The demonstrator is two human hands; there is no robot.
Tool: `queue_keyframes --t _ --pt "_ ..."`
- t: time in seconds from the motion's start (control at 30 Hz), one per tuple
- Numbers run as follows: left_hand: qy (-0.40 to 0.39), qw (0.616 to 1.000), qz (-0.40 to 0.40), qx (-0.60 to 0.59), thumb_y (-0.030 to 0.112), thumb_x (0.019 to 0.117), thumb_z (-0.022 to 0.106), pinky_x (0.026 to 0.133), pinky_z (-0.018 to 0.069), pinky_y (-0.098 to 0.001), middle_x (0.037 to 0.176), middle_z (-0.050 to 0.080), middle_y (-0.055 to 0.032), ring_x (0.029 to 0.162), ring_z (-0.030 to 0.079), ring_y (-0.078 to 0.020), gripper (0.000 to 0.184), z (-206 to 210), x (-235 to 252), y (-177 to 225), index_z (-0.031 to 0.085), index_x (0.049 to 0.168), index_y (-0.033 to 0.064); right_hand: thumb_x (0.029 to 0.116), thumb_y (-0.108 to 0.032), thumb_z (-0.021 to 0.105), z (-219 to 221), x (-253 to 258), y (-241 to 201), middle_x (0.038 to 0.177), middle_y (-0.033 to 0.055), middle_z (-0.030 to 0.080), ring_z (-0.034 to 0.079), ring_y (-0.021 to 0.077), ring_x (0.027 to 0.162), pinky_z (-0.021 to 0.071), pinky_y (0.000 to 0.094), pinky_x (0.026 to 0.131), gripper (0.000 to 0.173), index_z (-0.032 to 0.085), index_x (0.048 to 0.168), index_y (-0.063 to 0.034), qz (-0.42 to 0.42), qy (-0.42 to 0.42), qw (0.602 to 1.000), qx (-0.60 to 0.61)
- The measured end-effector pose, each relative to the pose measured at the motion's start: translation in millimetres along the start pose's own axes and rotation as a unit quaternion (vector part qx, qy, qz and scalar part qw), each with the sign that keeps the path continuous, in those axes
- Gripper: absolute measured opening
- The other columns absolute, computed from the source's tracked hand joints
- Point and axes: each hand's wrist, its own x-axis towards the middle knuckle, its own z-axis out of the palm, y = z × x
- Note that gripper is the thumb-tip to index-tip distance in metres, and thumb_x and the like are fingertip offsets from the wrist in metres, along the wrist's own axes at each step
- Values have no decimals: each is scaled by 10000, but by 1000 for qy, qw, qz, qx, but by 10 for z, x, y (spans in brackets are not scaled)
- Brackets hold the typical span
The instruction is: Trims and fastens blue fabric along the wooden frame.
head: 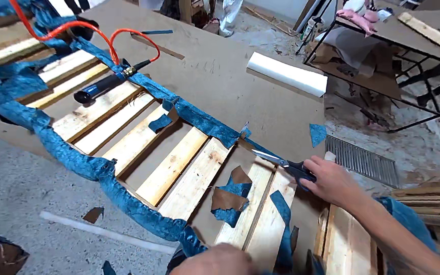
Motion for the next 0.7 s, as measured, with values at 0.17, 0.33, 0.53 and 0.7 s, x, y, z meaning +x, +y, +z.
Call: queue_keyframes --t 0.17,0.33,0.53,0.7 --pt "318 931 -175 -29 473 1027 579 903 585 -439 1021 726 -36 965 699 -170 387 -846 -460 -412 742 1118 134 752 -570 801 111 -345 -9 881 65 640 660 262 775 566 512 630 519 672 942 -105 76 28 992 100" --pt "431 869 -237 42 626 989 543 1052 468 -620 1288 646 -189 1250 585 -376 629 -1979 407 -1064 699 1253 77 723 -574 816 113 -255 33 921 55 637 665 255 791 567 503 630 528 678 970 -129 87 36 993 77" --pt "237 902 -356 49 809 939 388 1100 249 -808 1292 659 -259 1334 531 -460 891 -2468 1335 -1346 740 1140 15 734 -591 780 309 -213 -1 992 57 652 661 255 883 548 487 753 537 706 1026 -147 97 11 995 25" --pt "308 888 -249 -231 405 1035 590 1009 498 -568 1204 675 -218 1152 638 -334 477 -2633 1218 -1349 675 1193 -37 730 -632 771 348 -194 -81 934 49 623 640 249 861 528 488 752 562 681 979 -136 124 23 991 46"
